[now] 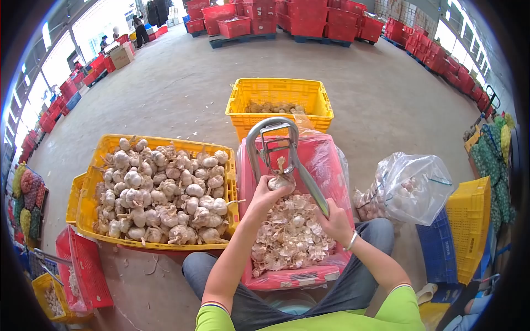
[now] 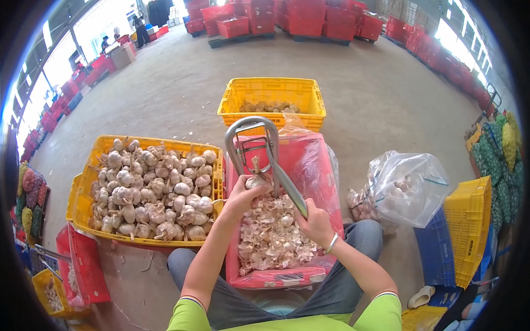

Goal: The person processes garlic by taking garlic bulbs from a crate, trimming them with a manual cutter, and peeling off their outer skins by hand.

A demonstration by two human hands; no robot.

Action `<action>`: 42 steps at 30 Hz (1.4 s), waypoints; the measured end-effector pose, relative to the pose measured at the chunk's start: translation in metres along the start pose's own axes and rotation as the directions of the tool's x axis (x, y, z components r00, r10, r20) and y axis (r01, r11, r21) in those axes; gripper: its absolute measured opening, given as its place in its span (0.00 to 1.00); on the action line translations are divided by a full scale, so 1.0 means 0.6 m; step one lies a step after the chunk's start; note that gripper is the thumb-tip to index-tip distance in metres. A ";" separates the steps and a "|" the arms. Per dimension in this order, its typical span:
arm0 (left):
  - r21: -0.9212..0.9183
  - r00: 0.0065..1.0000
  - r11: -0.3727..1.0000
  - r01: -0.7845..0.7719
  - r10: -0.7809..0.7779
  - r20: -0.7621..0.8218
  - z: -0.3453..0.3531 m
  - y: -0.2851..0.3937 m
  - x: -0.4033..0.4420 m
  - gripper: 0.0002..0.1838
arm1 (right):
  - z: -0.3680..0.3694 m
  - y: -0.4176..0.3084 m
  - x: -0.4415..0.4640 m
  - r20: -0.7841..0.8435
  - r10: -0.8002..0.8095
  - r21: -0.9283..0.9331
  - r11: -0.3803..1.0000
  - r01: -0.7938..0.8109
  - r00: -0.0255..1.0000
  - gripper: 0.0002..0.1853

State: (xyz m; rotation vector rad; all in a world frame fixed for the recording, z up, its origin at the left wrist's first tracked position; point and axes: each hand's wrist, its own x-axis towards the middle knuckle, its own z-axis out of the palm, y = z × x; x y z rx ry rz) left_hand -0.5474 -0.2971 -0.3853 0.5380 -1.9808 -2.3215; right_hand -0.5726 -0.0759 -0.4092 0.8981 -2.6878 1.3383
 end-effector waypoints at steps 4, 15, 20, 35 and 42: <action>-0.052 0.997 0.995 -0.080 0.079 -0.015 0.002 -0.014 0.005 0.29 | 0.045 0.049 0.019 -0.099 -0.087 -0.016 0.996 0.086 0.991 0.10; -0.636 0.927 0.693 0.339 -0.132 0.350 -0.027 -0.060 0.016 0.22 | 0.023 -0.008 0.017 0.009 0.082 0.090 0.993 -0.082 0.997 0.12; -0.717 0.913 0.585 0.379 -0.108 0.394 -0.019 -0.069 0.023 0.22 | -0.076 -0.082 0.003 0.235 0.188 0.163 0.960 -0.229 0.954 0.16; -0.727 0.908 0.668 0.156 0.193 0.373 -0.012 -0.031 -0.008 0.25 | -0.112 -0.122 0.008 0.336 0.287 0.207 0.907 -0.368 0.897 0.18; -0.688 0.922 0.718 0.108 0.187 0.340 -0.005 -0.040 0.002 0.23 | -0.115 -0.116 0.011 0.317 0.245 0.165 0.937 -0.307 0.916 0.19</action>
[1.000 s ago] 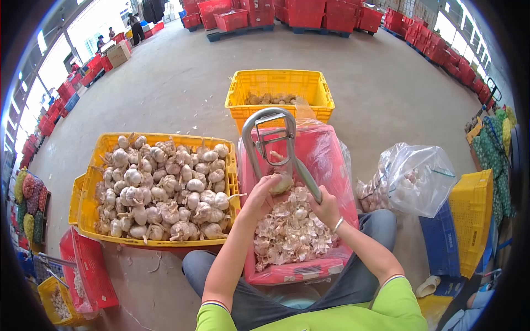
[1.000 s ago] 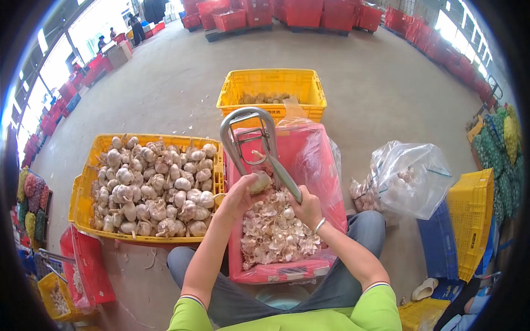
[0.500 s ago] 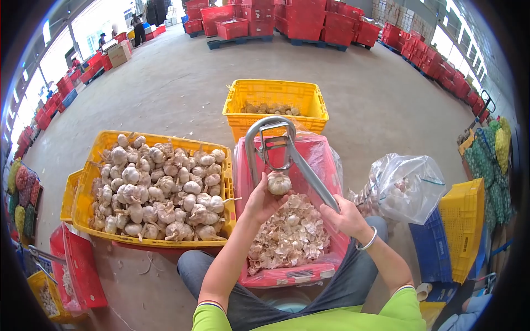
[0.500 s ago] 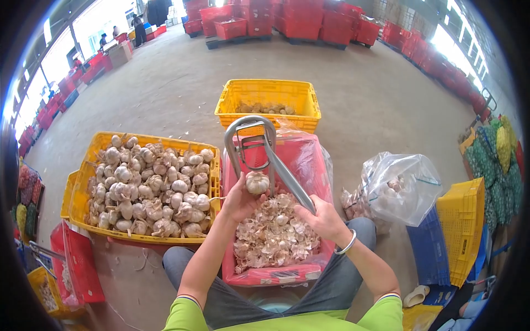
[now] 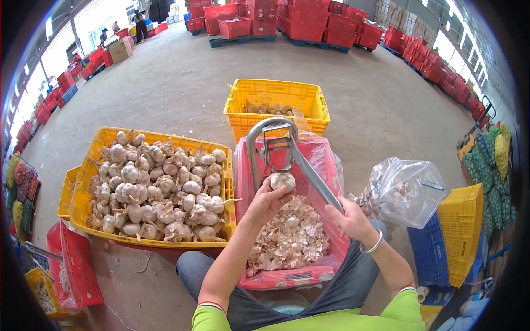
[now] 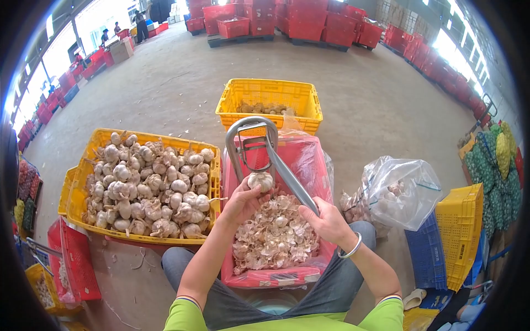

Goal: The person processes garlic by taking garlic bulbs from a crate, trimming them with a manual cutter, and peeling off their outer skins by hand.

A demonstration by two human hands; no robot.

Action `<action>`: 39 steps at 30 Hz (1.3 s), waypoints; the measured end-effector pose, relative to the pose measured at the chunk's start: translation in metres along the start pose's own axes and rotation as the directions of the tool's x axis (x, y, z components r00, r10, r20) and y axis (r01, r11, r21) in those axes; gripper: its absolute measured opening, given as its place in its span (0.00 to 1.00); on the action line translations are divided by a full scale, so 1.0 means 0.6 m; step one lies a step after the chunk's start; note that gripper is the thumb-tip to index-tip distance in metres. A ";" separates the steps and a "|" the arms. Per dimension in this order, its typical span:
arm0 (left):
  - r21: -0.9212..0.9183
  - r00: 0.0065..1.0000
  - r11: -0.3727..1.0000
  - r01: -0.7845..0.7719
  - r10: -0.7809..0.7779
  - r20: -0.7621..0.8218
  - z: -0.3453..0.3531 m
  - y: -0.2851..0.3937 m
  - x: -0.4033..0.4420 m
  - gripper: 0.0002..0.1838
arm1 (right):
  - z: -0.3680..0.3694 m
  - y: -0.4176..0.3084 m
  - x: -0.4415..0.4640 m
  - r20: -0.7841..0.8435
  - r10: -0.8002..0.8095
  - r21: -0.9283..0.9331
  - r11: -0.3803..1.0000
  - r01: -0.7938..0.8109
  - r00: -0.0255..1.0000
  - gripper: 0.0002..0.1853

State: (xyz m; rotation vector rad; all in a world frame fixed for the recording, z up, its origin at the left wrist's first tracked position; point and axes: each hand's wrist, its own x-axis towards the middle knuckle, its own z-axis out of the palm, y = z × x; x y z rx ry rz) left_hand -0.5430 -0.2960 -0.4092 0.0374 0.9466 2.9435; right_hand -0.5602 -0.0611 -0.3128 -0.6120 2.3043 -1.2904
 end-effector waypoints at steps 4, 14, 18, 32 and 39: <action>-0.037 1.000 0.999 -0.009 0.008 -0.008 -0.005 -0.003 0.001 0.20 | -0.002 -0.005 -0.002 0.011 0.016 0.035 0.999 -0.016 1.000 0.19; -0.112 0.998 0.992 -0.052 0.048 -0.036 0.001 -0.011 -0.002 0.19 | 0.002 0.002 -0.003 -0.010 0.007 0.001 1.000 -0.007 1.000 0.18; -0.143 0.997 0.988 -0.052 0.044 -0.061 0.001 -0.014 0.000 0.22 | 0.012 0.013 -0.001 -0.026 0.000 -0.005 1.000 0.000 1.000 0.17; -0.060 0.997 0.998 -0.031 0.026 -0.071 0.000 -0.010 0.003 0.21 | 0.038 0.065 0.015 -0.112 -0.175 -0.049 0.984 0.170 0.978 0.13; -0.019 0.999 1.000 -0.023 0.022 -0.028 -0.005 -0.003 0.009 0.21 | 0.079 0.137 0.058 -0.198 -0.340 -0.081 0.940 0.330 0.919 0.09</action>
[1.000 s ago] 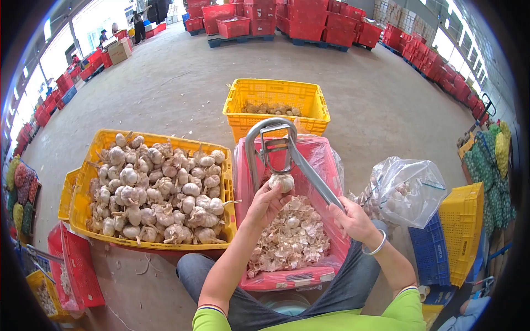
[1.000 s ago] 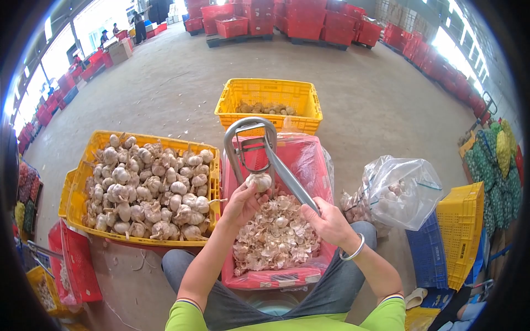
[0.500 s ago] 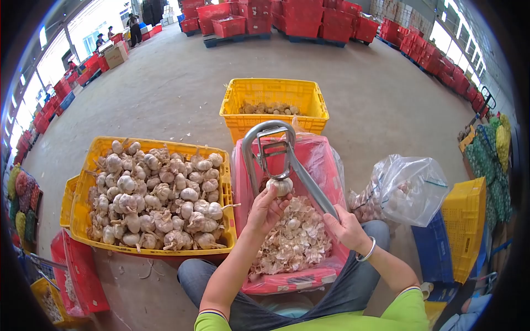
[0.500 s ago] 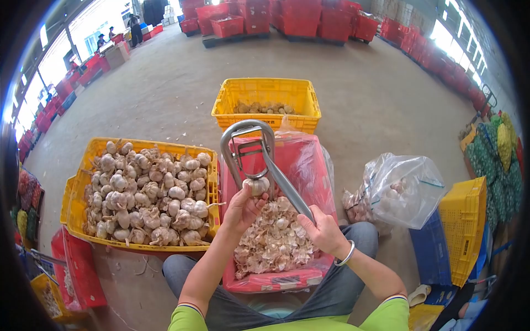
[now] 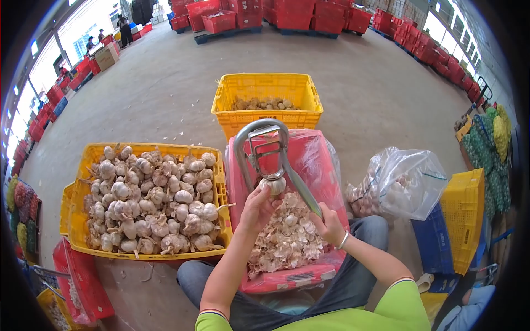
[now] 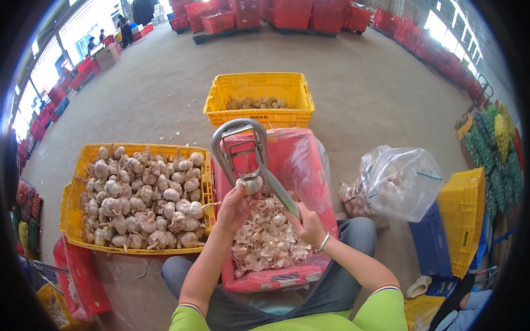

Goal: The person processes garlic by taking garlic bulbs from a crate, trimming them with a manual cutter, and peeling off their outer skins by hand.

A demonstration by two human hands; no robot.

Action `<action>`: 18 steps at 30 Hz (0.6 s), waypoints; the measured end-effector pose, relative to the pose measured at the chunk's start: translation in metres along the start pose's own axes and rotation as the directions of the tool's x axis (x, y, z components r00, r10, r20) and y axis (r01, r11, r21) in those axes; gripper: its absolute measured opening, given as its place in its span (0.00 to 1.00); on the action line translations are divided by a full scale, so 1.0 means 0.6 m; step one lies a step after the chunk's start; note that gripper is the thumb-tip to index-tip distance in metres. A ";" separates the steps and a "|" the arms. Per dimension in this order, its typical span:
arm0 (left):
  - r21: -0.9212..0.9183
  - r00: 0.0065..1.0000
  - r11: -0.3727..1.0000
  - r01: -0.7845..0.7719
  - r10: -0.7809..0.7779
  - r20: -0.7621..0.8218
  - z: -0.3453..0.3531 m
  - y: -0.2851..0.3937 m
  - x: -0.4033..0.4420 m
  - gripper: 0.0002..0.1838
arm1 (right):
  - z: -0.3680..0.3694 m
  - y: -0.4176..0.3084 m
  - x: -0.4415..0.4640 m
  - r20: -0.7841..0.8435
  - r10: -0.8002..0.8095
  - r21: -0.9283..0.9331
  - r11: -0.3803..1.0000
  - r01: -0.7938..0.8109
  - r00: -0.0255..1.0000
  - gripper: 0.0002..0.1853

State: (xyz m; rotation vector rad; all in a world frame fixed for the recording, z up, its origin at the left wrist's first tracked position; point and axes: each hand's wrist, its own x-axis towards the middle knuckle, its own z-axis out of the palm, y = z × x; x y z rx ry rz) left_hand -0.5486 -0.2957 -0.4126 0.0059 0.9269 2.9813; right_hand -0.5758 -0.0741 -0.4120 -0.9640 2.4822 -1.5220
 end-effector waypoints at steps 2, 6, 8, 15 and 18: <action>-0.013 1.000 1.000 0.015 -0.015 0.003 0.002 0.007 0.005 0.21 | 0.013 0.027 0.011 -0.026 -0.046 0.010 0.999 0.047 0.999 0.09; -0.036 0.995 0.994 0.104 -0.104 -0.002 0.001 -0.011 0.000 0.20 | 0.054 0.097 0.025 -0.170 -0.153 -0.066 0.987 0.144 0.973 0.08; 0.003 0.994 0.994 0.105 -0.105 0.015 -0.005 -0.004 -0.004 0.22 | 0.061 0.095 0.024 -0.111 -0.051 -0.073 0.996 0.043 0.992 0.10; 0.161 0.996 0.983 0.093 -0.092 -0.010 -0.005 -0.014 -0.050 0.32 | 0.027 -0.007 0.017 -0.303 -0.381 -0.278 0.912 0.301 0.873 0.11; 0.316 0.989 0.937 0.146 -0.135 -0.058 -0.002 -0.020 -0.072 0.31 | 0.037 -0.031 0.004 -0.076 0.040 0.271 0.962 -0.018 0.996 0.13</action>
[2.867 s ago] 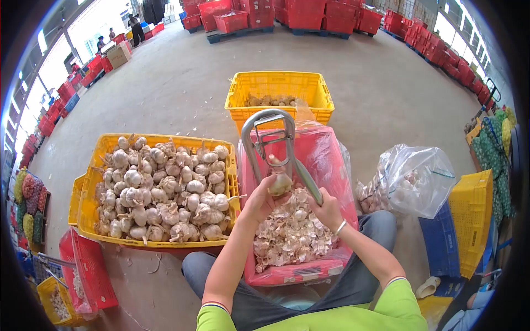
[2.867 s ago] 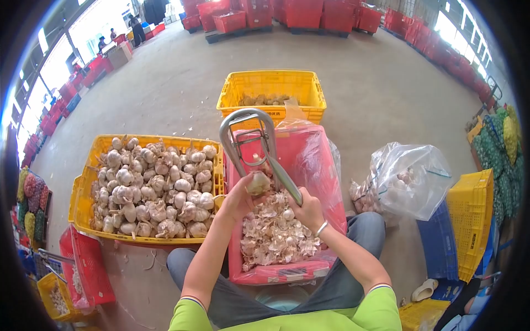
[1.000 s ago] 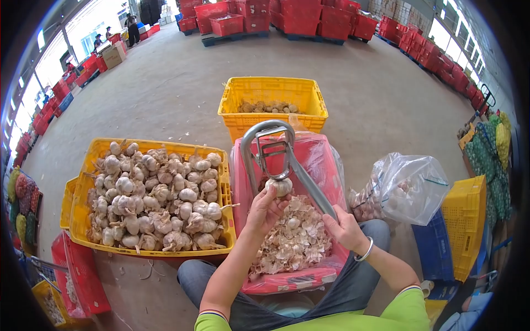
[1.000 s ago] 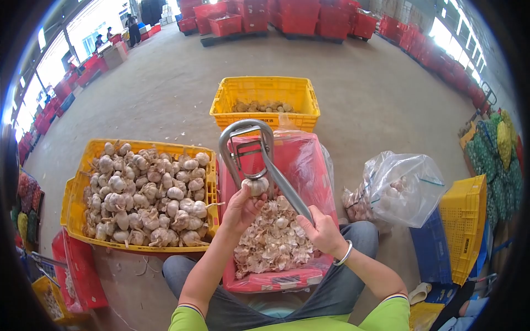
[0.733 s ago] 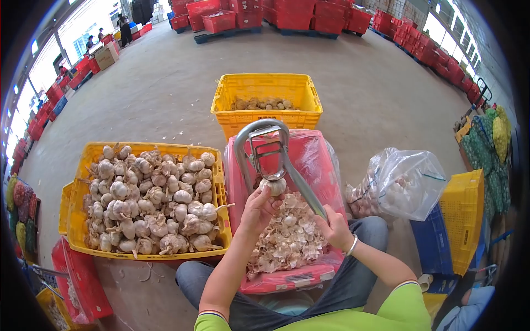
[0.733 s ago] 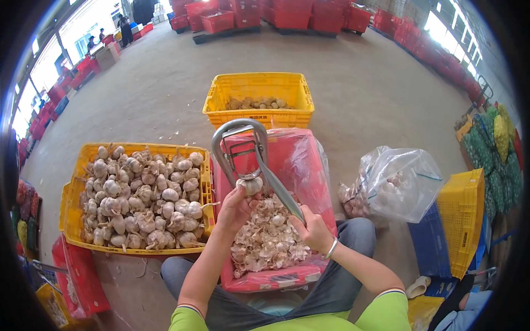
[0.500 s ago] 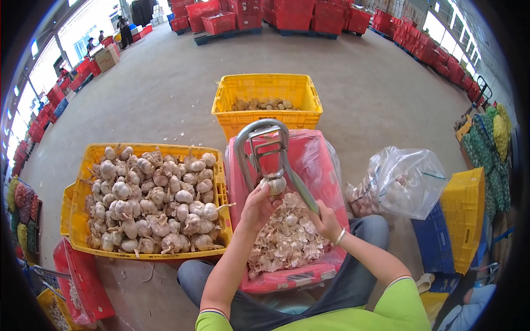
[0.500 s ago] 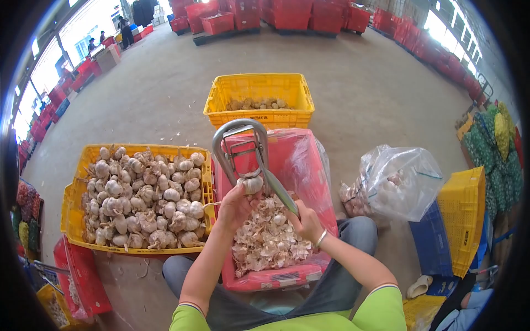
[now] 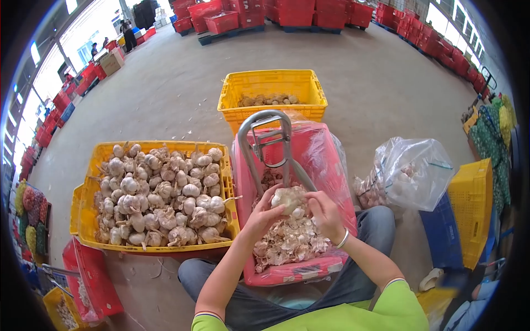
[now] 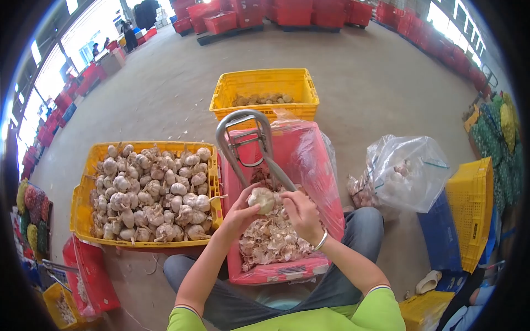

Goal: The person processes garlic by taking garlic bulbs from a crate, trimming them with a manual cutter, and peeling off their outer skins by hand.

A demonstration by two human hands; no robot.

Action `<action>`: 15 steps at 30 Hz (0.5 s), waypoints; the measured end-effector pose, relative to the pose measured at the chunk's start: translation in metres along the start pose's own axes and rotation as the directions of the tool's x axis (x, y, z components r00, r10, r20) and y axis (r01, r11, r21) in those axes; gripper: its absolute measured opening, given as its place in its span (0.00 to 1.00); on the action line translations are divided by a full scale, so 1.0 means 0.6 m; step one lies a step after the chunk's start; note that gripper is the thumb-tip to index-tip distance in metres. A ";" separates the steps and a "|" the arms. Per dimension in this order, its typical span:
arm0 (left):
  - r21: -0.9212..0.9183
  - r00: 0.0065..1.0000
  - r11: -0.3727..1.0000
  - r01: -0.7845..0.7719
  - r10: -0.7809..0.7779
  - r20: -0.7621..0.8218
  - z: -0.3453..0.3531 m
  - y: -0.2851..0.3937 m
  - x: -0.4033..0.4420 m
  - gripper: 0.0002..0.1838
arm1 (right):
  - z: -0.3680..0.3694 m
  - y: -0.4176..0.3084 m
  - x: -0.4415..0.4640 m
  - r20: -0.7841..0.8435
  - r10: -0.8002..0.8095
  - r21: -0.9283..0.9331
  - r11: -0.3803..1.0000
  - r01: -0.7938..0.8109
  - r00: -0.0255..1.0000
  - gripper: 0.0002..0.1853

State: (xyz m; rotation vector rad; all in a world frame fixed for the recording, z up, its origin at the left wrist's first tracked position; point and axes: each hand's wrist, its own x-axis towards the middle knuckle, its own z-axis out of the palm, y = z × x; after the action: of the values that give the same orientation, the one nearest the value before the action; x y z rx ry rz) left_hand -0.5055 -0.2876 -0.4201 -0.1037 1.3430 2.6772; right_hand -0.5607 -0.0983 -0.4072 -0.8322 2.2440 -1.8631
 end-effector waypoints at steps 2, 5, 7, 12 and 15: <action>0.088 1.000 0.996 0.014 -0.012 -0.018 -0.001 -0.018 -0.018 0.29 | 0.013 0.002 0.001 0.221 0.272 0.320 0.887 -0.333 0.937 0.19; 0.331 1.000 0.944 -0.017 0.020 -0.005 -0.011 -0.045 -0.040 0.28 | 0.027 0.021 0.012 0.432 0.210 0.146 0.944 -0.297 0.877 0.21; 0.316 0.999 0.948 0.036 -0.027 -0.031 -0.017 -0.056 -0.048 0.28 | 0.035 0.025 0.001 0.438 0.341 0.190 0.869 -0.457 0.832 0.21; 0.418 0.999 0.908 0.027 -0.013 -0.037 -0.016 -0.068 -0.051 0.29 | 0.043 0.060 -0.014 0.376 0.559 0.338 0.659 -0.671 0.739 0.18; 0.408 1.000 0.913 0.016 -0.007 -0.025 -0.030 -0.077 -0.052 0.30 | 0.045 0.076 -0.012 0.334 0.559 0.298 0.701 -0.648 0.759 0.17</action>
State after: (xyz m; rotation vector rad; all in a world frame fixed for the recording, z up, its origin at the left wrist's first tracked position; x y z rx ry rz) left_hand -0.4671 -0.2778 -0.4637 -0.0940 1.8668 2.3275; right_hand -0.5589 -0.1145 -0.4583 -0.1624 1.6198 -1.6871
